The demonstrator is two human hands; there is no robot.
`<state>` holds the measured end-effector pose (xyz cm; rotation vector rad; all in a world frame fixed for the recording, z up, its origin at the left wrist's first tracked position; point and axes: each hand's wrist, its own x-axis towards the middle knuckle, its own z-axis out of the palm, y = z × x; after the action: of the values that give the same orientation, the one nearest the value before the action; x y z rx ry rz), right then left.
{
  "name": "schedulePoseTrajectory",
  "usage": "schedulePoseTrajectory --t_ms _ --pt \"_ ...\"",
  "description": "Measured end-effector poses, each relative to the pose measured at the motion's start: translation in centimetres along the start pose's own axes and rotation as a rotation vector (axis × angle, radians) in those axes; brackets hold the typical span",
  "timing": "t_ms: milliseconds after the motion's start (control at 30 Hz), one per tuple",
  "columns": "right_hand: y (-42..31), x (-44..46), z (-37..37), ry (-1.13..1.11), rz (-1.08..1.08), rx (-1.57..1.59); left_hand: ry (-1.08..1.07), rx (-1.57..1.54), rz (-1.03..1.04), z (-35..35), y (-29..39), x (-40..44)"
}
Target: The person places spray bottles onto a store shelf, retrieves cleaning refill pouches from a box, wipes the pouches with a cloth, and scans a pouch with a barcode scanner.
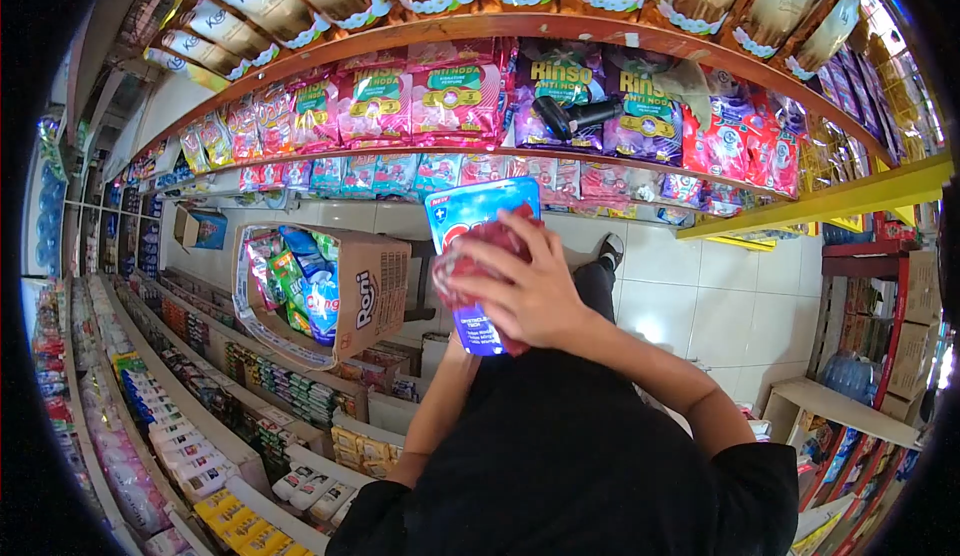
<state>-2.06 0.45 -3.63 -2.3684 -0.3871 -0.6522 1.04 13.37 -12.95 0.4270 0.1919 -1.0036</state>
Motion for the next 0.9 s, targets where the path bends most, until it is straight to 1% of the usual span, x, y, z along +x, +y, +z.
schedulePoseTrajectory --t_ms 100,133,200,267,333,400,500,600,700,800,833,900 --pt "4.4 2.2 -0.6 0.072 0.109 -0.122 0.013 0.014 -0.011 0.4 -0.3 0.9" --pt "6.3 2.5 -0.4 0.133 0.167 -0.120 0.020 0.014 -0.015 0.5 -0.5 1.2" --pt "8.7 2.6 -0.3 0.081 0.274 0.087 0.037 0.011 -0.015 0.6 -1.1 1.8" --pt "6.7 3.3 -1.3 0.087 0.157 -0.004 0.047 0.011 -0.009 1.0 -1.7 2.6" --pt "5.0 3.5 -1.7 -0.012 0.051 0.130 0.061 0.008 -0.001 1.6 -2.3 3.5" --pt "4.5 3.4 -1.9 -0.106 -0.111 0.104 0.065 0.011 0.017 2.1 -2.7 4.8" --pt "6.7 4.7 -2.7 -0.083 -0.053 0.081 0.089 0.016 0.057 2.9 -3.4 6.5" --pt "10.7 5.7 -3.8 0.062 0.067 -0.042 0.117 0.047 0.115 3.6 -3.9 8.8" --pt "11.4 5.5 -6.4 0.047 0.341 0.014 0.157 0.132 0.198 4.3 -4.7 11.2" --pt "11.9 3.8 -7.6 0.042 0.494 0.305 0.116 0.325 0.389 5.9 -5.0 13.1" --pt "13.2 3.3 -7.2 0.082 0.369 0.274 0.075 0.445 0.507 7.3 -4.4 13.4" --pt "14.5 2.8 -7.6 0.025 0.633 0.632 0.019 0.673 0.748 10.6 -2.8 13.5"
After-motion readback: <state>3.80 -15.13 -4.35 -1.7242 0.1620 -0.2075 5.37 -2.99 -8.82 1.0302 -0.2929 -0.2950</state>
